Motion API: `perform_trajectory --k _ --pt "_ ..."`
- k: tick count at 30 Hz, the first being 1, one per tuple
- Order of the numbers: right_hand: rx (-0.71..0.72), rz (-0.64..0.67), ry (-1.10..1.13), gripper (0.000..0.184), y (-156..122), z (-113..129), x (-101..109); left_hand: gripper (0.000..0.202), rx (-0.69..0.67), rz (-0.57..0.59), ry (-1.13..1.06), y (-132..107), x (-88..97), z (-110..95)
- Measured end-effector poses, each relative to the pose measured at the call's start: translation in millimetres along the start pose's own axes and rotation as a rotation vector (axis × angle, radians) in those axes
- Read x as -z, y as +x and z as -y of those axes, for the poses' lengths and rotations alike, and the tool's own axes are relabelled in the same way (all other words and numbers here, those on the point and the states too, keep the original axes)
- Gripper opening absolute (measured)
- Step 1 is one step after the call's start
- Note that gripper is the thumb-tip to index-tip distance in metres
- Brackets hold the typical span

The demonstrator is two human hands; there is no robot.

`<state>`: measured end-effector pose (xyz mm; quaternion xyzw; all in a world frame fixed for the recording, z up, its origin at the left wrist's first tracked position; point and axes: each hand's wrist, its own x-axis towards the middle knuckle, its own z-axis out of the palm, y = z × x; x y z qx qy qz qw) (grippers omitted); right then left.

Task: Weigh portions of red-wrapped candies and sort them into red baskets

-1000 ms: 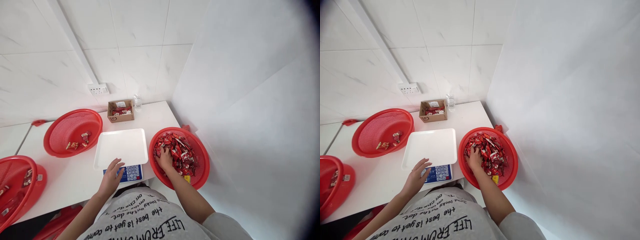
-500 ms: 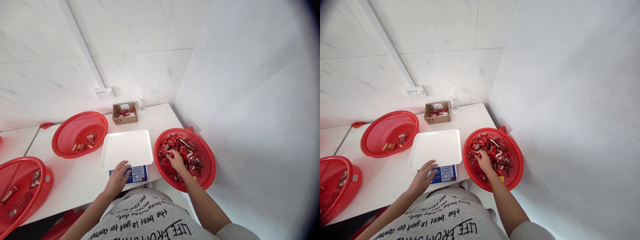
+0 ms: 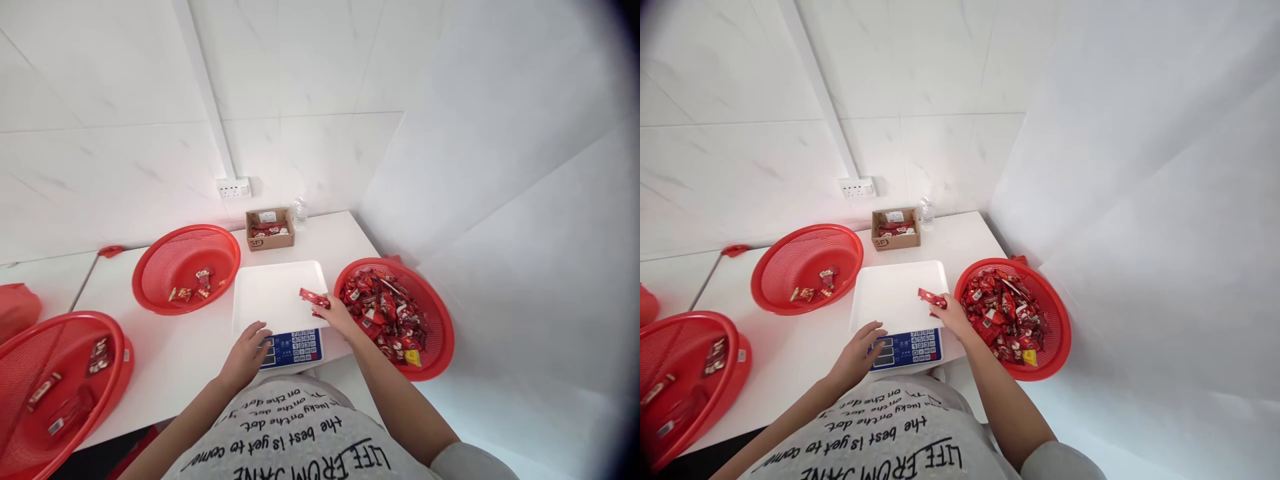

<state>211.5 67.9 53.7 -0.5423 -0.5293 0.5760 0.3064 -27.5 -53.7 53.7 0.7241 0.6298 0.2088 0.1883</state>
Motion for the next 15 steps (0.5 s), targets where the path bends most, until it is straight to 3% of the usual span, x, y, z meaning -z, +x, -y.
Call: perform_trajectory --k 2,5,10,15 --pt "-0.007 0.091 -0.028 0.022 8.4 0.6 -27.6 0.024 0.012 0.002 0.005 -9.1 5.2 10.0" --pt "0.032 0.105 -0.142 0.032 19.4 1.1 -53.9 0.023 0.015 -0.005 0.017 -19.7 11.2 25.6" --pt "0.007 0.016 -0.286 0.059 23.7 -2.4 -61.2 0.024 0.013 0.019 0.059 -20.0 13.7 46.4" --pt "-0.014 0.09 -0.232 0.075 16.0 -8.4 -65.9 0.03 -0.049 0.07 0.093 2.1 8.6 52.0"
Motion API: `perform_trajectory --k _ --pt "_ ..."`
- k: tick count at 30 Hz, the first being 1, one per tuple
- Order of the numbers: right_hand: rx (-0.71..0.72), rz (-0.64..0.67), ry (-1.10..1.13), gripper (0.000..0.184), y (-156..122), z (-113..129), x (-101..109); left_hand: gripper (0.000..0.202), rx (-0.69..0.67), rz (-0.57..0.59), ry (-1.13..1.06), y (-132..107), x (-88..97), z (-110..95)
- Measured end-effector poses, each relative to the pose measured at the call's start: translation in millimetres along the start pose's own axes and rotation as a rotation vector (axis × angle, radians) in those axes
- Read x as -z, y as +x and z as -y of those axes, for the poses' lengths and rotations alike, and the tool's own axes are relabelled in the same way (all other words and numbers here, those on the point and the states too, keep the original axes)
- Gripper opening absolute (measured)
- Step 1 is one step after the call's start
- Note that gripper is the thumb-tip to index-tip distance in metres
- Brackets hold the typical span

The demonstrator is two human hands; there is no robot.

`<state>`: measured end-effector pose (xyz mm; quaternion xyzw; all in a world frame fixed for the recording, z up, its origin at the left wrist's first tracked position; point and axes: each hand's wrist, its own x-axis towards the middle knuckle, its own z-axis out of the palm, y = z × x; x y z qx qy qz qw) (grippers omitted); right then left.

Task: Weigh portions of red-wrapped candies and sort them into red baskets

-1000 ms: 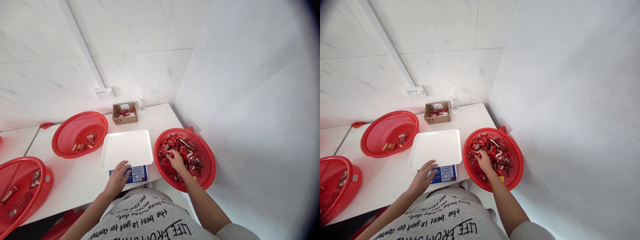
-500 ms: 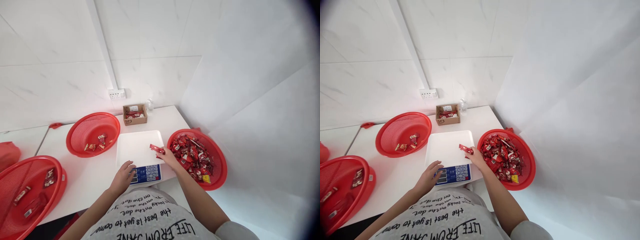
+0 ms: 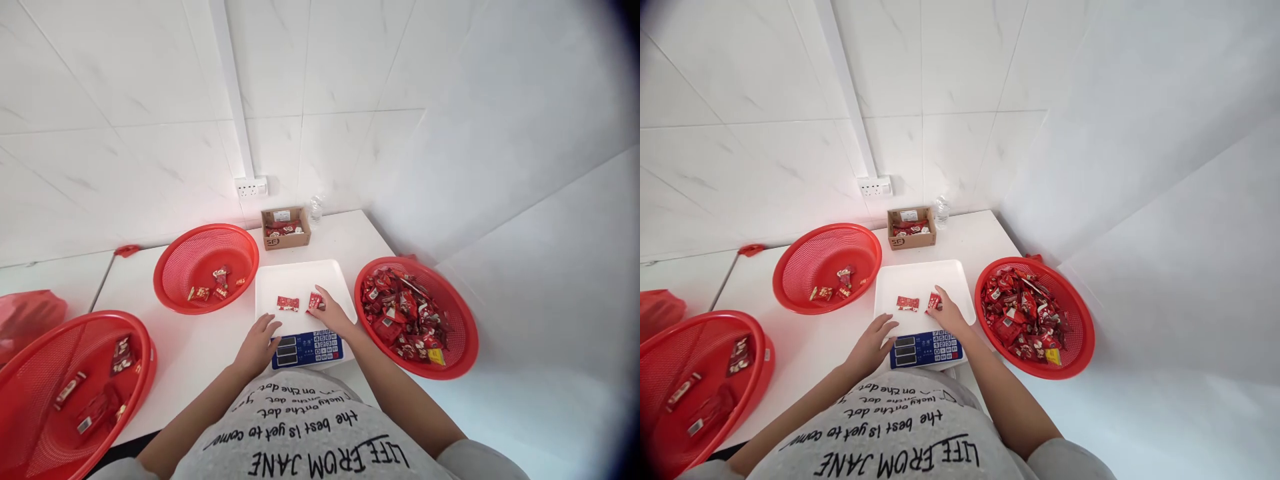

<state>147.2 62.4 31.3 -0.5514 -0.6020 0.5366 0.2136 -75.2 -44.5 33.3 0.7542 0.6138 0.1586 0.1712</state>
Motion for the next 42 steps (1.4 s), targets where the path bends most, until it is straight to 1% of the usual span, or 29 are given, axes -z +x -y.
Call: perform_trajectory --k 3,6,8,10,12,14,16,18,21,22,23,25,28,31,33,35,37,40,41,42 --pt "0.051 -0.017 -0.035 0.071 -5.0 -0.5 -3.3 0.038 -0.075 0.039 0.006 22.8 -5.0 -4.5" --pt "0.118 -0.104 -0.132 0.055 -11.2 -7.1 6.8 0.048 -0.108 0.102 0.001 46.6 -13.1 -11.4" --pt "0.133 -0.217 -0.178 0.046 -16.6 -17.2 23.8 0.054 -0.119 0.135 -0.004 59.9 -19.2 -14.8" --pt "0.103 -0.35 -0.205 0.042 -23.7 -31.7 47.5 0.058 -0.137 0.143 -0.005 70.5 -24.8 -16.5" --pt "0.022 -0.466 -0.246 0.04 -32.6 -48.8 73.6 0.058 -0.166 0.125 -0.004 78.6 -29.3 -17.0" --pt "-0.078 -0.536 -0.334 0.04 -42.3 -66.3 97.0 0.057 -0.201 0.1 0.001 84.5 -32.9 -17.6" --pt "-0.168 -0.559 -0.464 0.043 -50.7 -81.8 113.6 0.057 -0.245 0.084 0.026 88.0 -36.0 -19.1" --pt "-0.262 -0.551 -0.604 0.049 -55.5 -93.3 121.7 0.055 -0.284 0.101 0.071 89.2 -39.2 -20.7" --pt "-0.414 -0.487 -0.759 0.061 -55.1 -101.1 120.8 0.054 -0.3 0.169 0.135 87.2 -44.3 -19.9" --pt "-0.442 -0.467 -0.793 0.064 -53.4 -101.4 118.9 0.055 -0.295 0.183 0.149 85.5 -45.8 -18.4" --pt "-0.451 -0.449 -0.816 0.065 -51.4 -100.8 117.2 0.056 -0.29 0.186 0.159 83.3 -47.2 -16.2" --pt "-0.423 -0.42 -0.827 0.063 -47.0 -98.1 116.1 0.058 -0.285 0.164 0.173 77.4 -49.0 -10.8" --pt "-0.353 -0.381 -0.712 0.054 -42.3 -92.5 124.2 0.062 -0.287 0.108 0.19 66.2 -49.9 -3.0" --pt "-0.33 -0.351 -0.554 0.049 -41.7 -85.8 141.2 0.065 -0.271 0.078 0.224 55.9 -49.4 1.0" --pt "-0.307 -0.366 -0.447 0.046 -43.2 -79.5 152.3 0.064 -0.256 0.066 0.243 51.6 -48.8 1.4" --pt "-0.259 -0.406 -0.309 0.043 -44.7 -71.3 160.1 0.062 -0.248 0.055 0.247 49.6 -48.4 0.9" --pt "-0.213 -0.434 -0.119 0.043 -45.1 -62.5 164.0 0.061 -0.246 0.051 0.246 49.2 -48.1 0.1" --pt "-0.131 -0.442 0.183 0.049 -43.8 -53.9 166.7 0.06 -0.251 0.05 0.25 49.7 -47.9 -0.6" --pt "-0.117 -0.449 0.234 0.051 -43.6 -53.7 167.6 0.06 -0.253 0.048 0.253 49.8 -47.9 -0.7" --pt "-0.124 -0.454 0.23 0.053 -44.0 -55.2 168.5 0.059 -0.255 0.046 0.255 49.8 -47.9 -0.7"
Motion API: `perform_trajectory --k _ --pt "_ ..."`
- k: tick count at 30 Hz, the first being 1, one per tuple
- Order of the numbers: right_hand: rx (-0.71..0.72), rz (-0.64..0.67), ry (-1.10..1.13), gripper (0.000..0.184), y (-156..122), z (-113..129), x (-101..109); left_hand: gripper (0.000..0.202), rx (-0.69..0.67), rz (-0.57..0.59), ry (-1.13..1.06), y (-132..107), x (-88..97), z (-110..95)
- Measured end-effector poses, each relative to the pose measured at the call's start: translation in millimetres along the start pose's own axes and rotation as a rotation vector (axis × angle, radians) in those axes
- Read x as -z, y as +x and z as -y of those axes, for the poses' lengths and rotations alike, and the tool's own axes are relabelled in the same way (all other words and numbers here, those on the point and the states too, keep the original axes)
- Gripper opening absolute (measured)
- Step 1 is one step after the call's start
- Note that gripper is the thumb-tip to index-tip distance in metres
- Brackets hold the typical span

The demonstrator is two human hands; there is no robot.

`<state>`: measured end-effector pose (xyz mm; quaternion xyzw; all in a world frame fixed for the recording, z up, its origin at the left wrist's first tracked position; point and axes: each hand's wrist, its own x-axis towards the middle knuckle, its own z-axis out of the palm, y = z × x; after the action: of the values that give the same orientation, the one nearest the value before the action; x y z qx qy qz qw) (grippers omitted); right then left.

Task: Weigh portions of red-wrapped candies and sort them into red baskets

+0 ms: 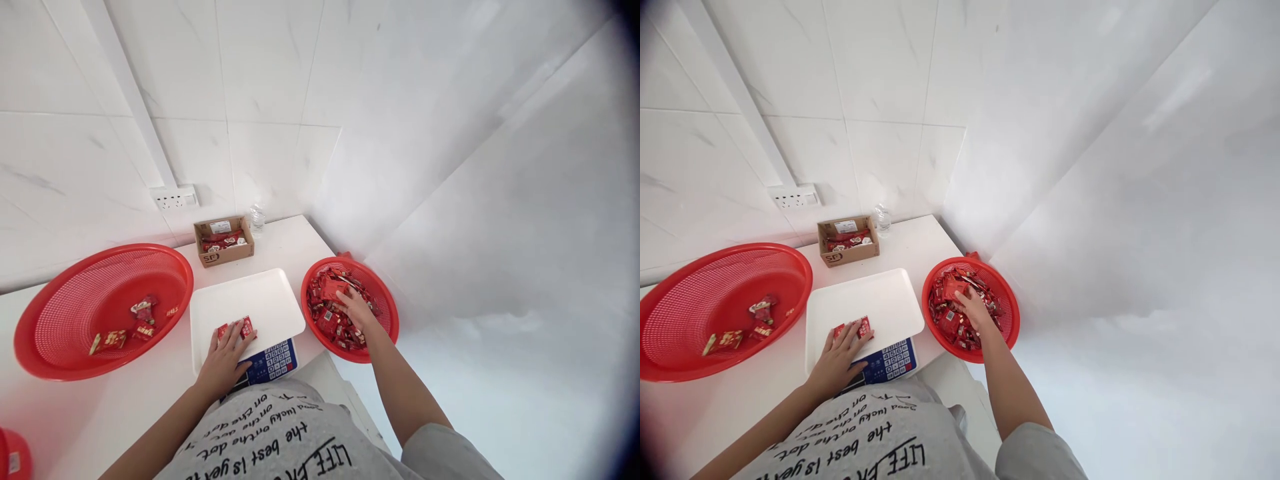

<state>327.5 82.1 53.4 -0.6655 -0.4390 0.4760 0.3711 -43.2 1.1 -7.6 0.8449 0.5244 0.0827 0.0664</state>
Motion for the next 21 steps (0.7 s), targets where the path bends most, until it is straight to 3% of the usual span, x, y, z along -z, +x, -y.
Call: perform_trajectory --k 5,7,11,15,21 --pt "-0.129 0.12 -0.605 0.045 -6.4 -26.0 5.2 0.059 -0.002 -0.006 0.009 -0.4 -0.1 0.2" --pt "-0.162 0.139 -0.707 0.054 -11.7 -38.9 0.5 0.06 -0.001 -0.003 0.008 -0.4 -0.1 0.1" --pt "-0.159 0.05 -0.902 0.077 -17.4 -56.9 -16.7 0.06 0.005 0.0 0.017 0.0 0.1 -0.6" --pt "-0.086 -0.032 -0.881 0.062 -14.3 -65.1 -22.9 0.059 0.011 -0.005 0.016 0.1 0.4 -1.7" --pt "-0.035 -0.062 -0.702 0.033 -10.5 -65.1 -11.0 0.059 0.017 -0.002 0.027 0.1 2.3 -3.3"
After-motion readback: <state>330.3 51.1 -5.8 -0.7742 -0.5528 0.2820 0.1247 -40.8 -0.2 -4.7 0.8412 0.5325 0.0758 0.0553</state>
